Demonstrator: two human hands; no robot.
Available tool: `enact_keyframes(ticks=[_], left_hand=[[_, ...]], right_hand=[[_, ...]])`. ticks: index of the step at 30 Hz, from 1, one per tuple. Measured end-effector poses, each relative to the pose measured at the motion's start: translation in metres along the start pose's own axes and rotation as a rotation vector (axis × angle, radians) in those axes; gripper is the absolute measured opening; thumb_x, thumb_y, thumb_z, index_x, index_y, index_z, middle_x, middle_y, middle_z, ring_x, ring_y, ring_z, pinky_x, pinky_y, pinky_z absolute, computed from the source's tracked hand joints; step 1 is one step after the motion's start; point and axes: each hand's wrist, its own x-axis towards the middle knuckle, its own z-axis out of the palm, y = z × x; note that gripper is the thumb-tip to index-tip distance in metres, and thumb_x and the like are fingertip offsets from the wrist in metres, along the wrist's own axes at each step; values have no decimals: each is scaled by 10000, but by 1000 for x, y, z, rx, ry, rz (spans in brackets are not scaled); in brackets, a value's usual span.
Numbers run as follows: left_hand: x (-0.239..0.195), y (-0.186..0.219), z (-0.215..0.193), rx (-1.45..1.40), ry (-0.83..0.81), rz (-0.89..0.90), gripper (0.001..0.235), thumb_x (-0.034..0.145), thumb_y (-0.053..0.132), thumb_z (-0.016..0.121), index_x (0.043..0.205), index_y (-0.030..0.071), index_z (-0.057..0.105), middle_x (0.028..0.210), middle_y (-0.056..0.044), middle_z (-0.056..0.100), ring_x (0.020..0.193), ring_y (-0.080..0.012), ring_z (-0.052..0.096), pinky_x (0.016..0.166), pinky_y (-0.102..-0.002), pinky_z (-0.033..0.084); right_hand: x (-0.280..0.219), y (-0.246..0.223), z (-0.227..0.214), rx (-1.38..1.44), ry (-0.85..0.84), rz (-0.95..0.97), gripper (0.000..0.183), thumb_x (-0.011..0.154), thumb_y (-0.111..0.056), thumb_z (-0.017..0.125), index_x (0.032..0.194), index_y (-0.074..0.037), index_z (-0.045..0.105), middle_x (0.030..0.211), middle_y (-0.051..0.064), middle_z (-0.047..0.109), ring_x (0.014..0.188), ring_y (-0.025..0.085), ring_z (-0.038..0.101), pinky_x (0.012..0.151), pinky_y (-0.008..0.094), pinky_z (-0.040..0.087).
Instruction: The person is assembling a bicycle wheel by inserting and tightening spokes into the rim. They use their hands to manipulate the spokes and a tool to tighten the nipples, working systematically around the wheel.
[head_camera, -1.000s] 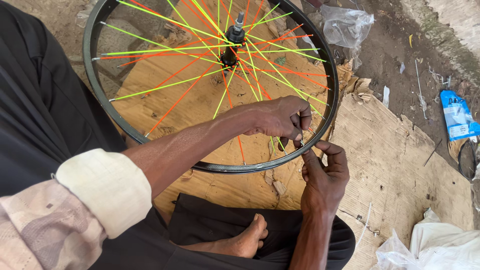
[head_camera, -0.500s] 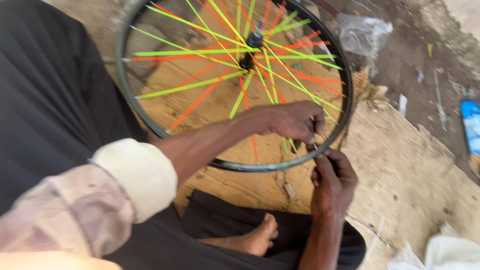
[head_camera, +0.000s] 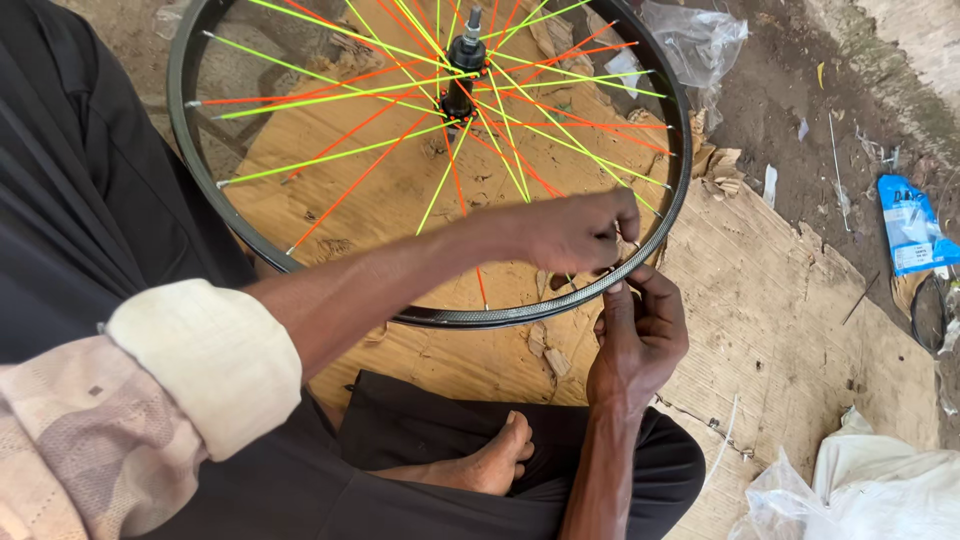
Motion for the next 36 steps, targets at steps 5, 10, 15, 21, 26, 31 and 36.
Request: enact_keyframes(ticks=[5,10,15,21,26,31,36], left_hand=[[-1,0,4,192,47,-3,288,931,201,561,1180,67,508,830,-97,657,732,-219,650,634,-392,496],[-2,0,3,258,49,-68,301,923,224,538,1190,93,498,829,-115,694,724,-276,690,642,-438,505],[4,-2,10,228,46,-51,318,896,196,512,1192,86,482,835,-112,696,728,-282,707,649,-454,529],[2,-1,7,387,135,-94,274,947,245,518,1183,104,504,833,-96,686,752,-308,677,674,-482,485],[0,3,7,263,36,-74,375,880,224,592,1202,74,473,802,-110,683,742,-305,703,651,-476,507],[-2,4,5,320,72,-119,410,899,235,563,1265,84,458,822,-120,692,723,-318,703,654,-480,503],[-1,6,7,321,-10,-91,524,865,350,633,1284,87,460,816,-151,733,758,-318,720,676,-485,533]], right_hand=[[-1,7,0,-36,16,3,146,967,-42,731,1096,-5,673,753,25,646,555,52,505,485,178,362],[-3,8,3,10,39,20,124,977,-66,717,1078,-11,672,768,23,665,556,49,504,485,173,347],[-3,7,0,-42,52,21,118,973,-65,723,1071,-9,688,764,25,653,565,52,510,496,178,370],[-2,9,4,-29,42,25,115,973,-68,731,1065,-14,691,762,19,655,566,51,503,495,180,367],[-3,11,0,-7,56,47,109,957,-54,743,1044,-14,692,754,19,651,552,51,497,485,184,367],[-1,13,0,-24,42,22,84,977,-52,724,1043,-8,696,754,20,658,553,51,499,489,185,379],[-2,13,-2,9,51,90,92,969,-47,724,1045,-8,689,750,31,640,545,53,492,474,183,351]])
